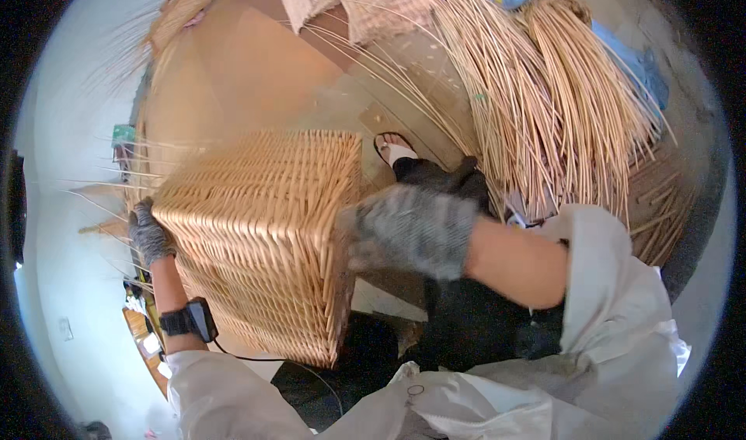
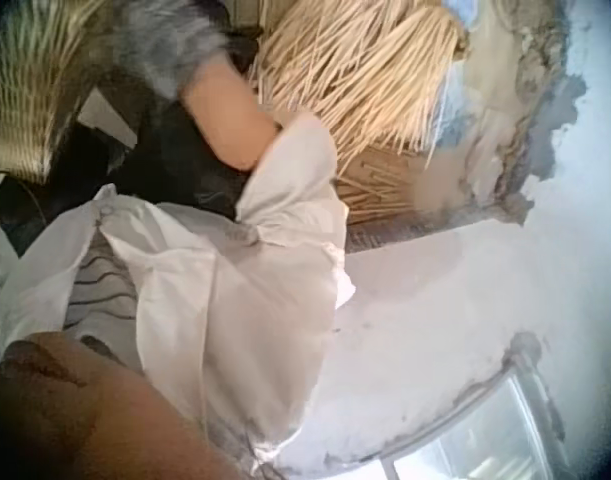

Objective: Weaving a rectangular basket using long strips of material, measuring dimensions with a tape measure, and securing the weave using a wooden mallet.

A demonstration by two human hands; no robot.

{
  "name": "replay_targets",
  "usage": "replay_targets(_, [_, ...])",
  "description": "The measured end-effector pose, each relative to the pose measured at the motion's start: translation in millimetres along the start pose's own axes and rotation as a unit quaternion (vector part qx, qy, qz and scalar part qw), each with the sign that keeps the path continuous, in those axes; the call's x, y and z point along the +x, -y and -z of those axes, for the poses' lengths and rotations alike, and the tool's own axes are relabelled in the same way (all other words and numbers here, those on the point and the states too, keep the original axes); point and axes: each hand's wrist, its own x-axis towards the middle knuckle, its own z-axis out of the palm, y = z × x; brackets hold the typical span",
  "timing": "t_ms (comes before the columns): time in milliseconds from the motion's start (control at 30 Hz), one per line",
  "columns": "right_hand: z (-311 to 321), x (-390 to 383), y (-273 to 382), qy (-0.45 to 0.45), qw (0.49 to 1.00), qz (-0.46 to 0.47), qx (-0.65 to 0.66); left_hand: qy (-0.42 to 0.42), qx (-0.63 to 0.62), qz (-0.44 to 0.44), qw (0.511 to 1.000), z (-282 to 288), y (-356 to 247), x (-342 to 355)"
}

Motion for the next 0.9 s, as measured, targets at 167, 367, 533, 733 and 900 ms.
replay_targets(167, [-106,-22,25,-0.028,0.959,-0.17,0.227,-0.109,-0.157,-0.09,0.978,87,-27,-43])
replay_targets(367, [-163,-18,-76,-0.04,0.975,-0.201,-0.088,-0.128,-0.101,-0.163,0.973,108,14,-124])
replay_targets(533, [-230,9,-179,-0.122,0.919,-0.315,0.201,-0.076,-0.237,-0.082,0.965,158,36,-164])
replay_targets(733, [-261,24,-294,0.185,0.938,-0.085,-0.282,-0.081,-0.205,0.014,0.975,190,60,-246])
replay_targets(900, [-232,72,-356,0.203,0.885,-0.148,-0.392,-0.055,-0.286,0.082,0.953,196,121,-313])
